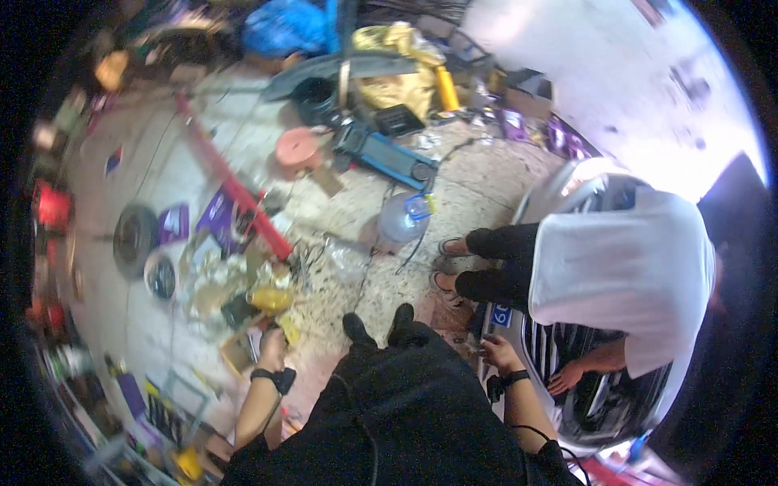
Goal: Inspecting and performing maintenance on a vehicle engine bay using tools and flashlights.
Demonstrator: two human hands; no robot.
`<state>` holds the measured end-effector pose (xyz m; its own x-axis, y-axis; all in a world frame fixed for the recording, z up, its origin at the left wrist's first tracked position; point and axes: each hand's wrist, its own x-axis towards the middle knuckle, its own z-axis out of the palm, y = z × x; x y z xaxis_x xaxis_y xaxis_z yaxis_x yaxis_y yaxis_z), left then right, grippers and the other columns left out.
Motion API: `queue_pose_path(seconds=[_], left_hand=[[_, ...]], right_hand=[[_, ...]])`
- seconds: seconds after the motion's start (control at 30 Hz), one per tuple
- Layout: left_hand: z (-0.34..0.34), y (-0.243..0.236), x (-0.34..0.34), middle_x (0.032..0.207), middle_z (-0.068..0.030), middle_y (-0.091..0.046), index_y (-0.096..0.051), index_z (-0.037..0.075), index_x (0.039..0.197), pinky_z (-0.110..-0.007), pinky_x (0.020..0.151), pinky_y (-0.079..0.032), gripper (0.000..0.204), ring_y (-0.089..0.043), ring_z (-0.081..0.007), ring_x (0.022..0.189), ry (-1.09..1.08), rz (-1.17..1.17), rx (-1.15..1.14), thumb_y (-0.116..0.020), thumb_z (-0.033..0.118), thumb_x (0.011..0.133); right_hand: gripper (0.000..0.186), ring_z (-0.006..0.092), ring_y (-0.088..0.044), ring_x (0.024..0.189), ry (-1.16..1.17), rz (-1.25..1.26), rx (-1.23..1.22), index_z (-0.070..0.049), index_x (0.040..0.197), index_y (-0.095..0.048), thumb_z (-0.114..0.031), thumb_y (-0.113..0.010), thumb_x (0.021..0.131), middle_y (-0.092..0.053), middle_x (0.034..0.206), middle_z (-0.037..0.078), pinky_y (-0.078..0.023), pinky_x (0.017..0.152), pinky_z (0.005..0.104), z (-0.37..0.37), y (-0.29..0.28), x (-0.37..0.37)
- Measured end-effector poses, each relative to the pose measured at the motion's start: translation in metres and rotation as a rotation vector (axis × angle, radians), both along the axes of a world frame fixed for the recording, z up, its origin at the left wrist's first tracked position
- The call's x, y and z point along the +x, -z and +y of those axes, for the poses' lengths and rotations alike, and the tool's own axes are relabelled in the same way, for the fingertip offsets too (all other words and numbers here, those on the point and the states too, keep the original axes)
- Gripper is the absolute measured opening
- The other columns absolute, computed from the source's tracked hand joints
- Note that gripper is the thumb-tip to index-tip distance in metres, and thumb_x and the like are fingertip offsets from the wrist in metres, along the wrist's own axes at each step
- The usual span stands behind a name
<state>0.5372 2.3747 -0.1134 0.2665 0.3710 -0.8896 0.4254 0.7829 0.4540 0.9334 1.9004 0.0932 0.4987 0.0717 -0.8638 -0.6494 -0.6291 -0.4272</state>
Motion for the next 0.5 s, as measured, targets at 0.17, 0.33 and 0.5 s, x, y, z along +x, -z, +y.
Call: queue_pose_path(seconds=[0.17,0.33,0.5], left_hand=[[-0.003,-0.077,0.177,0.109,-0.0021,-0.058,-0.051,0.011,0.13,-0.038,0.081,-0.044,0.047,-0.054,-0.0161,0.094,0.316,-0.033,0.081,-0.061,0.032,0.088],[0.01,-0.119,0.294,0.107,-0.0052,-0.06,-0.048,0.003,0.136,-0.031,0.082,-0.046,0.05,-0.056,-0.0163,0.094,0.445,-0.156,0.136,-0.06,0.024,0.091],[0.019,-0.111,0.367,0.098,-0.0029,-0.06,-0.056,0.008,0.119,-0.031,0.072,-0.046,0.032,-0.056,-0.0158,0.086,0.397,-0.055,0.097,-0.06,0.026,0.092]], right_hand=[[0.038,0.0214,-0.064,0.082,0.29,-0.079,0.038,-0.006,0.123,-0.055,-0.024,-0.064,0.092,-0.064,0.098,0.007,-0.053,0.072,0.0378,-0.082,0.034,-0.023],[0.015,0.021,-0.053,0.057,0.619,0.164,0.257,-0.005,0.099,-0.061,-0.017,-0.06,0.091,-0.055,0.07,0.006,-0.044,0.051,0.0343,-0.195,0.122,-0.086],[0.013,0.0183,-0.052,0.058,0.306,0.184,-0.036,-0.005,0.094,-0.058,-0.018,-0.056,0.092,-0.054,0.069,0.006,-0.042,0.049,0.0337,-0.151,0.065,-0.034]])
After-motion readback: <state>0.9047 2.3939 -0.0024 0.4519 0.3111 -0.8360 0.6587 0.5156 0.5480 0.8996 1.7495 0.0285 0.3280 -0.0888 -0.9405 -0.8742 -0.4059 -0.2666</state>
